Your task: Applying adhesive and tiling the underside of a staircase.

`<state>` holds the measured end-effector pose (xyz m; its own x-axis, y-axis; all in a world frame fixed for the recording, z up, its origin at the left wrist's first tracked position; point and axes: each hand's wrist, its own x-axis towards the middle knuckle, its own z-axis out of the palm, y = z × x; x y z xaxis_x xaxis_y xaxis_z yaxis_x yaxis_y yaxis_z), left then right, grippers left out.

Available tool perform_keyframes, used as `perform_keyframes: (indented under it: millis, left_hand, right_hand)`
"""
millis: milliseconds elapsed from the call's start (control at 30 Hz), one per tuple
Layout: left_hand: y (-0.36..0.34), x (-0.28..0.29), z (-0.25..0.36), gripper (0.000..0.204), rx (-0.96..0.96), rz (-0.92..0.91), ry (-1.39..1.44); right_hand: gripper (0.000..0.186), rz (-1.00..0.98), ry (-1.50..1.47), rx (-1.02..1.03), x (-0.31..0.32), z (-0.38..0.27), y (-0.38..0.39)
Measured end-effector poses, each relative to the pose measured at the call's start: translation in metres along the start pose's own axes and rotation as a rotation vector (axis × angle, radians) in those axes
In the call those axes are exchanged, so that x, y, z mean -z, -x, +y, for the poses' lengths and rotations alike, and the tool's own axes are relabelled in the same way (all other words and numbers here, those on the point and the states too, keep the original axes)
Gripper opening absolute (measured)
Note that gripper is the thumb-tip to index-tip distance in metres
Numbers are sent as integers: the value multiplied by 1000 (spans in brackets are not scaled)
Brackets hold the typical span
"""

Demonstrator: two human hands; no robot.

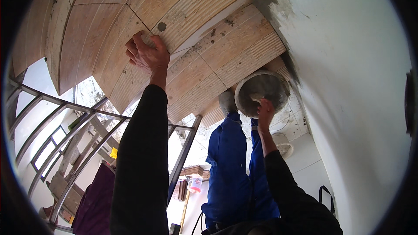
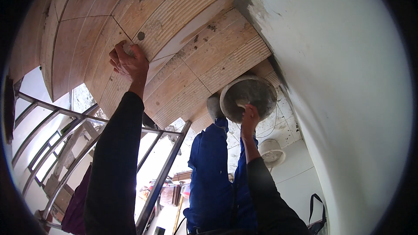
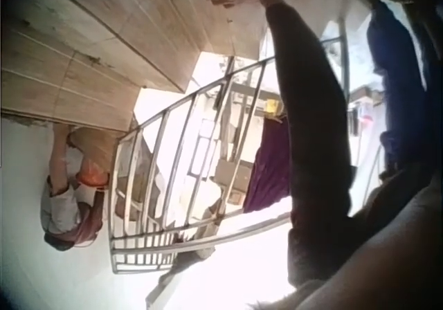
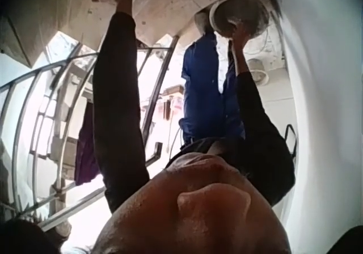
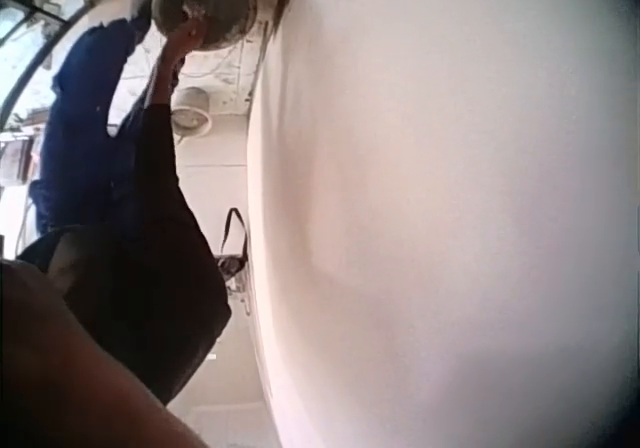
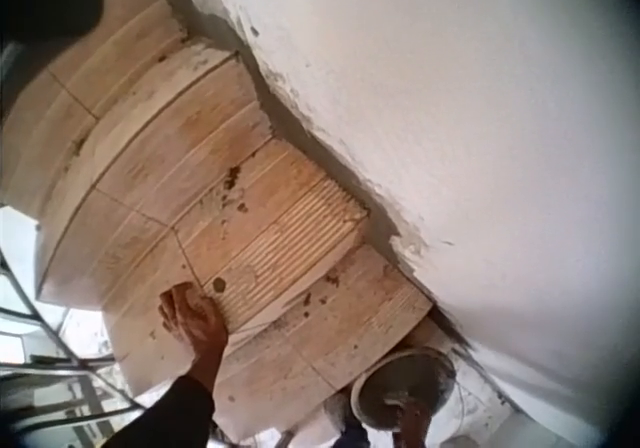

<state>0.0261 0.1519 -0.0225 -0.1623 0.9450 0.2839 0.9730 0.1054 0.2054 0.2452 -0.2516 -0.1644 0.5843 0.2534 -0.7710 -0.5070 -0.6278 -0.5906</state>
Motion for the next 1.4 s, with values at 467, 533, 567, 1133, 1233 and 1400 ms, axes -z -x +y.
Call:
perform_keyframes:
  millis: [467,533,567,1133,1233,1400]
  left_hand:
    - [-1,-5,6,38,-9,26,-7]
    - [0,-7,3,39,-7,24,-7]
    - [0,-6,1,39,-7,21,-4]
    - [-1,0,0,38,4,7,-31]
    - [-3,5,-6,38,-7,5,-18]
    - [3,-3,5,41,42,-15,-15]
  right_hand:
    - [31,-598,-448,-141,-31,-113,32]
    - [32,-502,-368,-73,-72,-133,10]
    - [32,-485,-419,-28,-94,-139,0]
    - [38,-385,-493,213,-234,-194,-96]
    - [40,-507,-222,259,-230,-150,-57]
    - [41,-460,-234,425,-193,-93,-45]
